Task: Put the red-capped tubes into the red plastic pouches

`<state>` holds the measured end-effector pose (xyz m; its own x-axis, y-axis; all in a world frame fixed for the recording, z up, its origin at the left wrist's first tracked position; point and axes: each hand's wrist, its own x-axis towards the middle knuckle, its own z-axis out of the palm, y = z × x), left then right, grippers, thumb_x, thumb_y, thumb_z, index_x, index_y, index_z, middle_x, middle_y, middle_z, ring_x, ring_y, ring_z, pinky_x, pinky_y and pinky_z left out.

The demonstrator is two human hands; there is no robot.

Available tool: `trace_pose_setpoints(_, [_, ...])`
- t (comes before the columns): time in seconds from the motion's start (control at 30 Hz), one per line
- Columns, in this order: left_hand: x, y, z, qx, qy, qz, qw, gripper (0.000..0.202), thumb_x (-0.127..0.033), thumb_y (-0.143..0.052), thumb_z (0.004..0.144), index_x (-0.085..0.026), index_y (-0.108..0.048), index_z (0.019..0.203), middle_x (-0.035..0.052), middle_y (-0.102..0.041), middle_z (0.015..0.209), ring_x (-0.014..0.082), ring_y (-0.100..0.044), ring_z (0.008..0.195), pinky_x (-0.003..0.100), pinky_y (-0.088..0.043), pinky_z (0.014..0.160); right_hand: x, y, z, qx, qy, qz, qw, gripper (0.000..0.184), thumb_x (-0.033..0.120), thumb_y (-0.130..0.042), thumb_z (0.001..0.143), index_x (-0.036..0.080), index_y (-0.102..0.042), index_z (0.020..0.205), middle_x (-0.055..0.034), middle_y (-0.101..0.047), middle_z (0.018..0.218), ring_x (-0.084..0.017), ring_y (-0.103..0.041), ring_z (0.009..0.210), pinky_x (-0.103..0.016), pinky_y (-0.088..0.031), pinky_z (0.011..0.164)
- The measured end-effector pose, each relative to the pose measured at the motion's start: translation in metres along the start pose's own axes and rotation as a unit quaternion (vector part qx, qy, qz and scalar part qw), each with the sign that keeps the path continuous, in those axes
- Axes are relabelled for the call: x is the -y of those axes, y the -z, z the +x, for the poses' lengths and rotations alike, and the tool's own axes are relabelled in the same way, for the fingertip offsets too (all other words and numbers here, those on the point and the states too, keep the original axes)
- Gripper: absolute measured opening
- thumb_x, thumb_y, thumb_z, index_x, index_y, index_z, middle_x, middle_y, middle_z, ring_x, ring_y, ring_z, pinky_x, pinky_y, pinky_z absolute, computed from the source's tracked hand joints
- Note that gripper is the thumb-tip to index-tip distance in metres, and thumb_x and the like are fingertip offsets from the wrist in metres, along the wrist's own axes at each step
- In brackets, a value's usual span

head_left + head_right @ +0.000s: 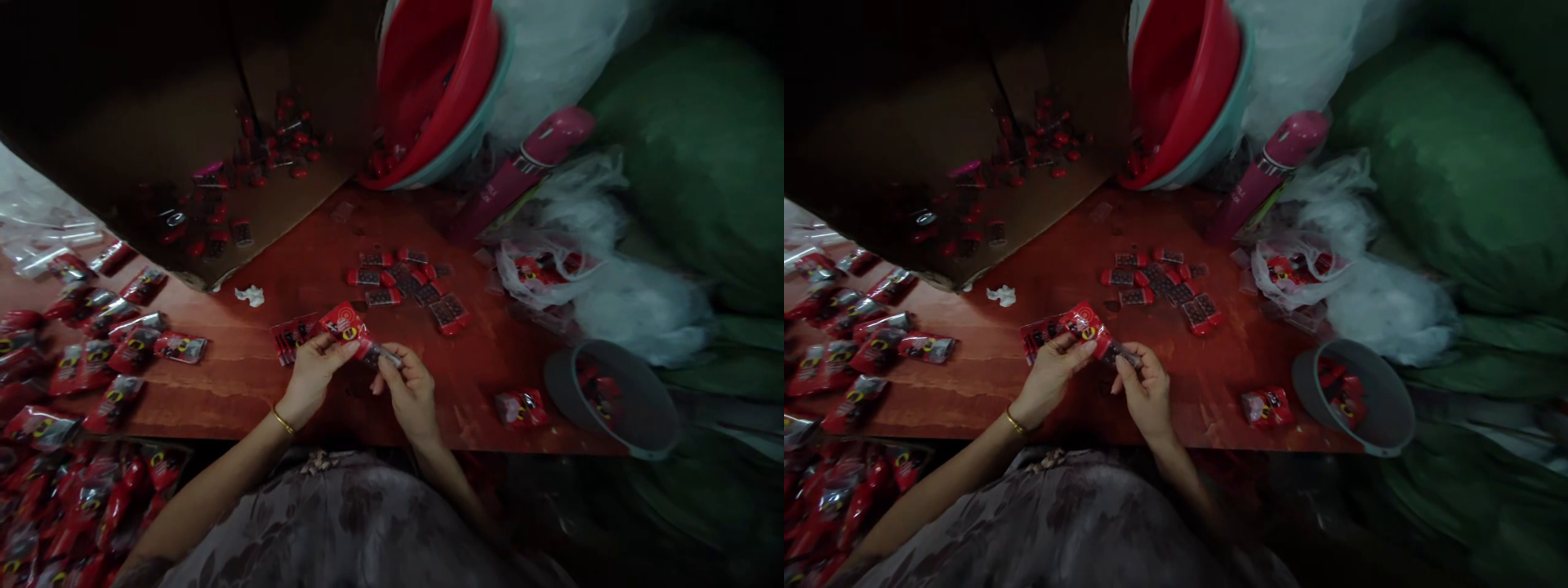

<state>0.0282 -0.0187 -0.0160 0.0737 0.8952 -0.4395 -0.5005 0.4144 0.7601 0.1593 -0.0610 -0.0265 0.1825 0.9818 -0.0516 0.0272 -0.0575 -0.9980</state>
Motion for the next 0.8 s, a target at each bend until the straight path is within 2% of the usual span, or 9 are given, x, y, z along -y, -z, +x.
trace_pose_setpoints(0.17, [0.01, -0.001, -0.001, -0.015, 0.005, -0.005, 1.0, 0.036, -0.033, -0.086, 0.048, -0.013, -0.069, 0.074, 0.0036, -0.071, 0.073, 0.0123, -0.063, 0.066, 0.023, -0.048, 0.068, -0.007, -0.009, -0.002, -0.046, -0.002, 0.003, 0.999, 0.023, 0.04, -0.053, 0.086, 0.02, -0.054, 0.095, 0.0075, -0.054, 0.052, -0.009, -0.052, 0.041, -0.022, -0.043, 0.047])
trace_pose_setpoints(0.3, [0.007, 0.0, 0.002, -0.006, 0.009, -0.021, 1.0, 0.037, -0.036, -0.084, 0.051, -0.012, -0.069, 0.074, 0.0031, -0.07, 0.072, 0.0112, -0.061, 0.065, 0.023, -0.048, 0.067, -0.006, -0.01, 0.001, -0.005, -0.012, -0.008, 1.0, 0.023, 0.041, -0.054, 0.085, 0.02, -0.053, 0.093, 0.0085, -0.052, 0.051, -0.009, -0.051, 0.038, -0.02, -0.04, 0.043])
trace_pose_setpoints(0.37, [0.002, -0.001, 0.004, -0.006, 0.01, -0.026, 1.0, 0.039, -0.037, -0.085, 0.048, -0.012, -0.067, 0.072, 0.0013, -0.067, 0.067, 0.0099, -0.058, 0.059, 0.023, -0.047, 0.064, -0.004, -0.012, 0.002, 0.017, -0.021, -0.004, 1.0, 0.023, 0.042, -0.055, 0.085, 0.02, -0.052, 0.092, 0.0089, -0.051, 0.05, -0.008, -0.05, 0.037, -0.02, -0.04, 0.041])
trace_pose_setpoints(0.47, [-0.003, -0.001, 0.004, -0.005, -0.002, -0.026, 1.0, 0.04, -0.04, -0.085, 0.048, -0.012, -0.065, 0.069, -0.0005, -0.064, 0.062, 0.0081, -0.054, 0.054, 0.021, -0.045, 0.059, -0.003, -0.018, 0.001, 0.008, -0.017, 0.005, 1.0, 0.022, 0.041, -0.052, 0.086, 0.02, -0.051, 0.092, 0.0095, -0.05, 0.048, -0.008, -0.05, 0.037, -0.02, -0.04, 0.042])
trace_pose_setpoints(0.6, [0.004, 0.0, 0.0, 0.025, 0.002, -0.029, 0.999, 0.039, -0.046, -0.081, 0.054, -0.013, -0.063, 0.065, -0.001, -0.062, 0.06, 0.0073, -0.052, 0.051, 0.02, -0.042, 0.052, -0.006, -0.026, -0.003, 0.005, -0.01, 0.015, 1.0, 0.022, 0.041, -0.052, 0.086, 0.02, -0.05, 0.093, 0.0083, -0.052, 0.053, -0.007, -0.05, 0.038, -0.019, -0.04, 0.041])
trace_pose_setpoints(0.8, [0.014, 0.002, -0.002, 0.056, 0.03, 0.013, 0.998, 0.036, -0.044, -0.08, 0.056, -0.014, -0.066, 0.069, -0.0008, -0.063, 0.059, 0.0057, -0.044, 0.039, 0.019, -0.032, 0.037, -0.014, -0.029, -0.001, -0.012, -0.015, -0.003, 1.0, 0.022, 0.041, -0.053, 0.086, 0.02, -0.05, 0.091, 0.0078, -0.053, 0.052, -0.008, -0.051, 0.039, -0.019, -0.04, 0.041])
